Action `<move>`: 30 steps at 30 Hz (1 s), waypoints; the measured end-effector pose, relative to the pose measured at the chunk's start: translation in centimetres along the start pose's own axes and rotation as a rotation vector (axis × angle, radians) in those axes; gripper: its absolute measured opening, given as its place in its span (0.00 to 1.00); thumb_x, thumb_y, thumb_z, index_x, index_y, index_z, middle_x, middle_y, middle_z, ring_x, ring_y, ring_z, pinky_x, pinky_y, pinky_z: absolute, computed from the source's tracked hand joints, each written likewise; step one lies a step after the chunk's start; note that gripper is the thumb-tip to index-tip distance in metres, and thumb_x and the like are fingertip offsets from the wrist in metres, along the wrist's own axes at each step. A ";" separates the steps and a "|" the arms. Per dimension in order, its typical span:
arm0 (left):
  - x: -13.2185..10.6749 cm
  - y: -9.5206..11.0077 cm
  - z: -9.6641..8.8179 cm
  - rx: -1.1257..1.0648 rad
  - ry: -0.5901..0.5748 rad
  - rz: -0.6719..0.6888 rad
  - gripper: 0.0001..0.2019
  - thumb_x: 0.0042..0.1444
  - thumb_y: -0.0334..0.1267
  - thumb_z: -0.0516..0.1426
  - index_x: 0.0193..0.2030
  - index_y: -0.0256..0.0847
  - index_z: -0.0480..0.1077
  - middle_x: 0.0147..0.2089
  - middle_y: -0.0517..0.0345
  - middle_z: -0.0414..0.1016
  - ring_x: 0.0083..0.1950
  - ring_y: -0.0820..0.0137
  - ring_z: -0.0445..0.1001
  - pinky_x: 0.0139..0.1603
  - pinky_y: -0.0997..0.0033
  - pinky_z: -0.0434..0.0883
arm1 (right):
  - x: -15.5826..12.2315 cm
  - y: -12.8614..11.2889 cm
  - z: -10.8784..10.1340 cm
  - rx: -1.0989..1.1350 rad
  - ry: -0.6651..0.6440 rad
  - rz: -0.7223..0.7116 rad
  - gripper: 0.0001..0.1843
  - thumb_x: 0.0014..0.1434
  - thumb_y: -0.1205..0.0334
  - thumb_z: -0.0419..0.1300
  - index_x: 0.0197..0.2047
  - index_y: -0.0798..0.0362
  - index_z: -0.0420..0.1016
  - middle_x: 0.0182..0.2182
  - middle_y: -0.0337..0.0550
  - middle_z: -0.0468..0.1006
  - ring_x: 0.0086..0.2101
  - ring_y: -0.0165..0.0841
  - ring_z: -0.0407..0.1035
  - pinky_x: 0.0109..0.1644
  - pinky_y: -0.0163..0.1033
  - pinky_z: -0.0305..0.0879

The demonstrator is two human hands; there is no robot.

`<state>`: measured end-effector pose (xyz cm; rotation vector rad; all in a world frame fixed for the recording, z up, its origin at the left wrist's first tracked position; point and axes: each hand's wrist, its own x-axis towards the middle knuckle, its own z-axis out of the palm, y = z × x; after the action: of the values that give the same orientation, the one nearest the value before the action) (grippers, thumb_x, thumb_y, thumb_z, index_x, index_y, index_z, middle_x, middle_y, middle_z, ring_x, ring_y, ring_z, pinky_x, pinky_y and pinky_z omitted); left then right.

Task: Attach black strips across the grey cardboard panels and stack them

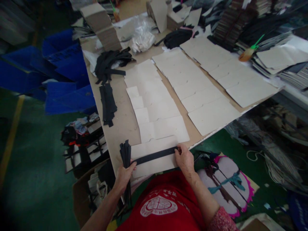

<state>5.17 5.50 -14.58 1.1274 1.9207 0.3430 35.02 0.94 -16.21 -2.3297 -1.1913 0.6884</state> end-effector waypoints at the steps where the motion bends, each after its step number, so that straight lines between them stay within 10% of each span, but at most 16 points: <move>1: 0.0 0.0 0.0 0.003 0.000 -0.002 0.15 0.51 0.43 0.60 0.42 0.35 0.75 0.26 0.55 0.78 0.32 0.62 0.79 0.32 0.69 0.70 | 0.0 0.0 0.0 -0.004 0.003 -0.005 0.13 0.58 0.56 0.55 0.44 0.49 0.73 0.33 0.42 0.79 0.33 0.38 0.73 0.39 0.41 0.65; 23: -3.8 1.2 -2.1 -0.033 -0.055 0.109 0.07 0.50 0.35 0.62 0.36 0.36 0.77 0.36 0.54 0.80 0.42 0.63 0.78 0.47 0.69 0.71 | -0.1 0.2 0.2 0.006 0.077 -0.152 0.13 0.55 0.54 0.54 0.39 0.52 0.72 0.36 0.46 0.73 0.33 0.38 0.69 0.40 0.42 0.66; 30: -1.4 1.5 -1.3 0.051 0.014 0.056 0.09 0.52 0.36 0.61 0.39 0.37 0.76 0.36 0.52 0.80 0.39 0.64 0.78 0.43 0.69 0.70 | 0.1 0.9 0.7 -0.047 0.078 -0.148 0.16 0.54 0.52 0.54 0.40 0.53 0.73 0.36 0.48 0.75 0.34 0.40 0.70 0.40 0.44 0.65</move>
<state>5.36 5.44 -12.19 1.2162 1.9225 0.3350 35.25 0.64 -17.29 -2.2566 -1.3412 0.5196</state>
